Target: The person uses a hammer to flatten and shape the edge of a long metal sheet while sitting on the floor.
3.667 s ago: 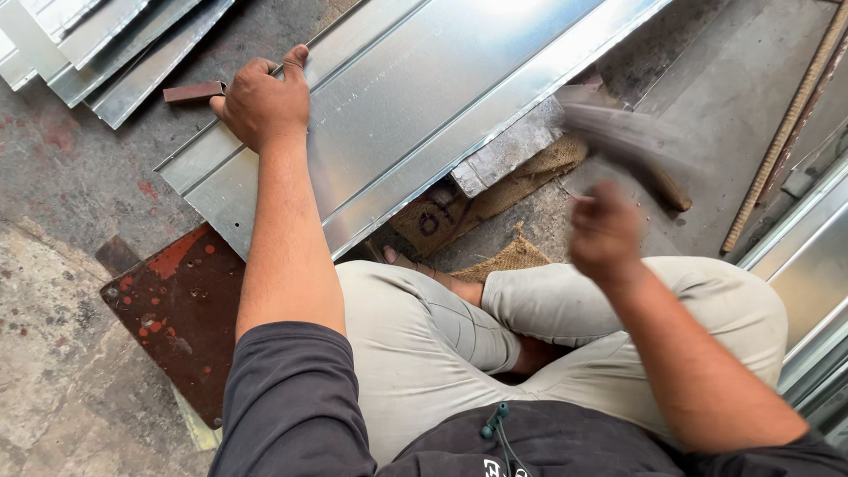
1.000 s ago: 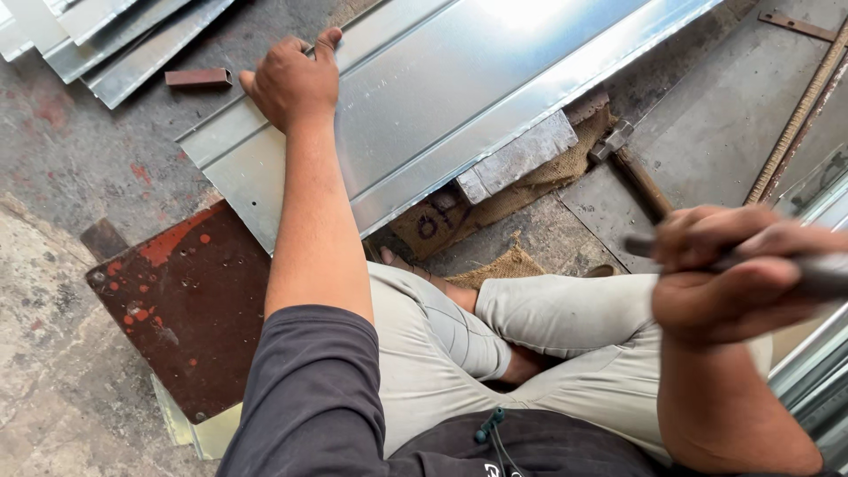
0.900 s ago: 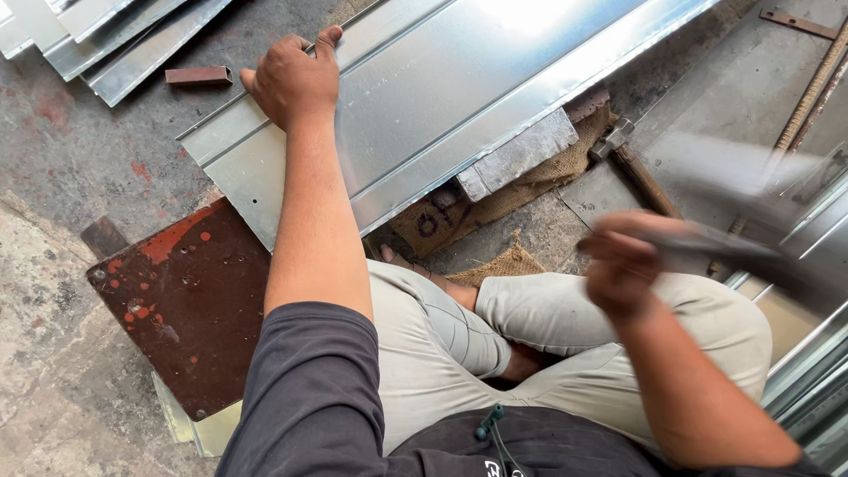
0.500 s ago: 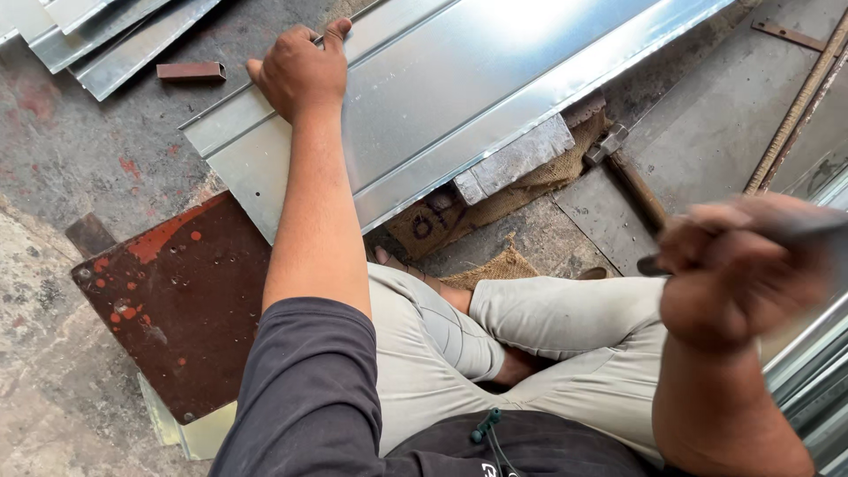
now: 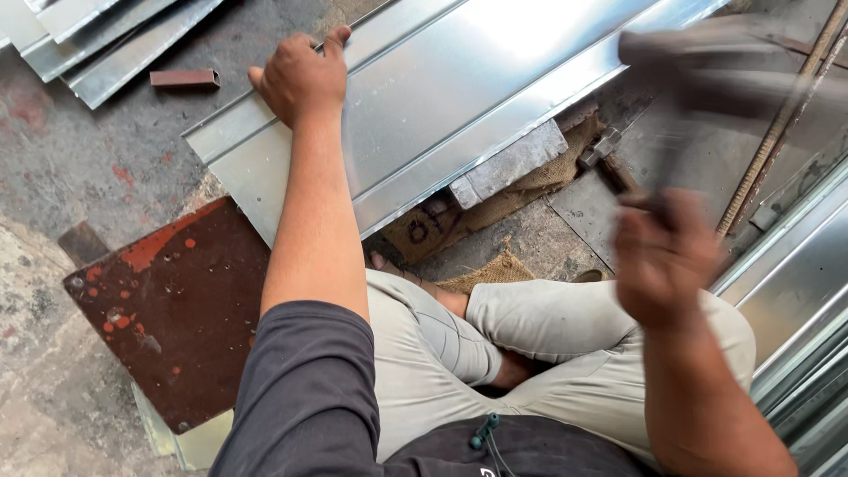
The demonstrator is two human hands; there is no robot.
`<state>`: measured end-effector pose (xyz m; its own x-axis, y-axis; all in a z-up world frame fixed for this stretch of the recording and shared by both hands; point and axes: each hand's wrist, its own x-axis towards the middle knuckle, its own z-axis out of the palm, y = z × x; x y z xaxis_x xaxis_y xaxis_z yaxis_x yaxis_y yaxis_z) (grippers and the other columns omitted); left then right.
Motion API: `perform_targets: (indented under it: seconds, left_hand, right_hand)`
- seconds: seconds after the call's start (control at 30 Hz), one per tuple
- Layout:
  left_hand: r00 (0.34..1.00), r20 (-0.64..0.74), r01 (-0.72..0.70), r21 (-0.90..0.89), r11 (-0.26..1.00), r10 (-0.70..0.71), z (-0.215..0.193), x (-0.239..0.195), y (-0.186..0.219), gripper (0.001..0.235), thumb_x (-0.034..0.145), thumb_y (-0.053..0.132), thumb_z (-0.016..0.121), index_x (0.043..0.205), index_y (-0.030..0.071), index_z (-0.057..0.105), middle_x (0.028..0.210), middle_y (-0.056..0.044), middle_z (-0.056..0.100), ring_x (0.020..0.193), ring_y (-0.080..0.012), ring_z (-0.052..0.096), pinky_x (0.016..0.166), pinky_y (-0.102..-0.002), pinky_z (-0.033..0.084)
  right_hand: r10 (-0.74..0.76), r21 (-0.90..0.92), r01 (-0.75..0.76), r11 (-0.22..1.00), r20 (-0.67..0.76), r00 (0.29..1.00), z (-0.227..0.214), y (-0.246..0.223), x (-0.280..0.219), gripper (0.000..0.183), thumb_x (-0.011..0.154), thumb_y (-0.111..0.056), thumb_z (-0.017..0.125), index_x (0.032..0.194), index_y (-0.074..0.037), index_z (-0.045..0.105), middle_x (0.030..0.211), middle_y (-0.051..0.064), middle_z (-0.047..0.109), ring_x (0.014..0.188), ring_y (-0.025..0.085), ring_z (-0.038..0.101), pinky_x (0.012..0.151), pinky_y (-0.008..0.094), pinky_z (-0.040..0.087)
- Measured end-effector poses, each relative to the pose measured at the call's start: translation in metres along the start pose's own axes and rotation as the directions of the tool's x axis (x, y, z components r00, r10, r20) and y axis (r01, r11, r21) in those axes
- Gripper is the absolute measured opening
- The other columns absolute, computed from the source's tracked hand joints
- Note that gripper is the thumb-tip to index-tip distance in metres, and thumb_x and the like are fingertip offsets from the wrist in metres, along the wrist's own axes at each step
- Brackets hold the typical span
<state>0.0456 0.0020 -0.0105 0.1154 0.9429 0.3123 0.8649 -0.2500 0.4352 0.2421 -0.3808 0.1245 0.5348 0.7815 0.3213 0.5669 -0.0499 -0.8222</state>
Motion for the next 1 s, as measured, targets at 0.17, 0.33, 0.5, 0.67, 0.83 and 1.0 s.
perform_targets:
  seconds: [0.17, 0.33, 0.5, 0.67, 0.83, 1.0]
  left_hand:
    - [0.997, 0.060, 0.052, 0.008, 0.999, -0.052, -0.001, -0.002, 0.005, 0.060, 0.087, 0.067, 0.072, 0.058, 0.015, 0.065, 0.057, -0.005, 0.068, 0.057, -0.0244, 0.065, 0.085, -0.041, 0.039]
    - [1.000, 0.003, 0.020, 0.016, 1.000, -0.020, 0.000, -0.001, 0.008, 0.058, 0.085, 0.066, 0.073, 0.056, 0.017, 0.066, 0.055, -0.005, 0.068, 0.055, -0.0231, 0.064, 0.081, -0.041, 0.038]
    - [1.000, 0.006, 0.026, 0.007, 1.000, -0.026, 0.001, -0.003, 0.008, 0.057, 0.086, 0.066, 0.073, 0.058, 0.016, 0.067, 0.057, -0.006, 0.068, 0.058, -0.0236, 0.066, 0.080, -0.040, 0.038]
    - [1.000, -0.031, -0.002, -0.004, 1.000, 0.002, 0.002, -0.001, 0.008, 0.055, 0.086, 0.064, 0.074, 0.061, 0.015, 0.069, 0.059, -0.007, 0.070, 0.059, -0.0252, 0.066, 0.083, -0.041, 0.039]
    - [1.000, 0.007, 0.026, -0.015, 1.000, -0.026, 0.003, -0.002, 0.009, 0.056, 0.086, 0.064, 0.074, 0.061, 0.015, 0.069, 0.060, -0.008, 0.071, 0.061, -0.0258, 0.067, 0.084, -0.041, 0.039]
    - [0.999, -0.041, -0.010, -0.004, 1.000, 0.010, 0.007, 0.003, 0.011, 0.057, 0.086, 0.065, 0.075, 0.060, 0.015, 0.068, 0.062, -0.009, 0.070, 0.059, -0.0264, 0.066, 0.079, -0.041, 0.039]
  right_hand:
    - [-0.335, 0.249, 0.403, 0.881, -0.275, 0.901, 0.011, 0.035, -0.013, 0.020, 0.107, -0.022, 0.057, 0.114, -0.004, 0.055, 0.085, 0.011, 0.061, 0.059, 0.020, 0.052, 0.053, 0.031, 0.043]
    - [0.333, -0.475, -0.188, 0.860, 0.242, 0.911, 0.056, 0.062, -0.045, 0.016, 0.105, -0.019, 0.060, 0.110, -0.004, 0.060, 0.082, 0.019, 0.066, 0.066, 0.030, 0.062, 0.060, 0.042, 0.047]
    - [0.245, -0.279, -0.200, 0.939, 0.137, 0.960, 0.017, 0.013, -0.014, 0.024, 0.110, -0.027, 0.063, 0.111, -0.004, 0.062, 0.078, 0.010, 0.064, 0.060, 0.018, 0.059, 0.056, 0.034, 0.046]
    - [-0.342, 0.262, 0.387, 0.884, -0.201, 0.918, -0.013, -0.011, 0.007, 0.030, 0.114, -0.034, 0.051, 0.118, -0.005, 0.047, 0.077, 0.004, 0.052, 0.047, 0.007, 0.046, 0.045, 0.023, 0.040]
    - [0.075, -0.382, -0.027, 0.924, 0.110, 0.991, 0.043, 0.041, -0.035, 0.017, 0.105, -0.012, 0.052, 0.089, -0.006, 0.051, 0.077, 0.018, 0.052, 0.071, 0.029, 0.050, 0.066, 0.044, 0.043]
    - [0.391, -0.463, -0.269, 0.845, 0.190, 0.901, 0.046, 0.034, -0.023, 0.020, 0.103, -0.023, 0.066, 0.104, -0.003, 0.064, 0.071, 0.018, 0.065, 0.056, 0.027, 0.061, 0.054, 0.042, 0.046]
